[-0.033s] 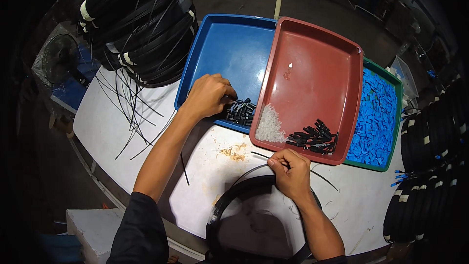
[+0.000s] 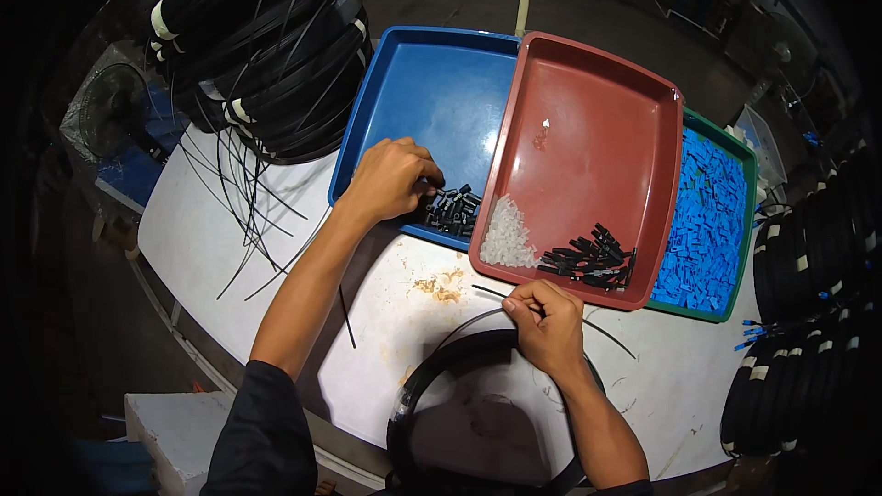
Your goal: The person stacks coiled cables on the work table, places a new coiled cable in front of them, and attaches plastic connector parts onto the cable ends by hand.
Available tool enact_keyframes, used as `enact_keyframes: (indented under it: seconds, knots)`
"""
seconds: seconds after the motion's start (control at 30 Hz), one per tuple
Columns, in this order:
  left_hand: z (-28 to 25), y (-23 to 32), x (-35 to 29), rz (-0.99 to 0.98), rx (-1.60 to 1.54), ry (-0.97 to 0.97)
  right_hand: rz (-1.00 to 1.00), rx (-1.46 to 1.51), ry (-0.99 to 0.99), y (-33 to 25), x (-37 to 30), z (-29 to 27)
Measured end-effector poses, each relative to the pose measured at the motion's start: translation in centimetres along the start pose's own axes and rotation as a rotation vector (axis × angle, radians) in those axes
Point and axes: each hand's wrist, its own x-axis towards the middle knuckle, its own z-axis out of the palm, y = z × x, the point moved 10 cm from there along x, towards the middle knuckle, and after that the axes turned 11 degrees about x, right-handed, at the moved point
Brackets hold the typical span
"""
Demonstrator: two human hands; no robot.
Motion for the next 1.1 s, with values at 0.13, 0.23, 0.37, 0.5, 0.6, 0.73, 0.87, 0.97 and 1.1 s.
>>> enact_keyframes:
  seconds: [0.13, 0.23, 0.37, 0.5, 0.6, 0.73, 0.87, 0.97, 1.1]
  knots:
    - [0.0, -0.2, -0.4, -0.004, 0.020, -0.019, -0.001, -0.023, -0.016, -0.1, 0.2, 0.1]
    - [0.0, 0.1, -0.6, 0.000, 0.016, -0.005, -0.008, -0.029, -0.017, -0.1, 0.2, 0.0]
    - [-0.2, 0.7, -0.8, -0.011, -0.011, 0.036, 0.017, -0.009, -0.014, -0.2, 0.1, 0.0]
    - [0.0, 0.6, -0.3, 0.003, -0.014, -0.008, 0.020, 0.008, -0.013, 0.1, 0.1, 0.1]
    - [0.1, 0.2, -0.2, -0.013, 0.011, -0.003, 0.024, 0.009, -0.023, 0.1, 0.1, 0.2]
    - [-0.3, 0.5, -0.3, -0.022, -0.044, 0.051, 0.031, 0.006, -0.013, 0.2, 0.1, 0.1]
    - [0.1, 1.3, 0.0, -0.011, -0.049, 0.038, 0.016, -0.004, -0.011, 0.1, 0.2, -0.1]
    - [0.8, 1.0, 0.1, -0.036, -0.082, -0.001, 0.040, 0.018, -0.006, 0.4, 0.1, -0.1]
    - [0.5, 0.5, 0.0, -0.057, -0.072, 0.012, 0.028, 0.008, -0.015, 0.0, 0.2, 0.1]
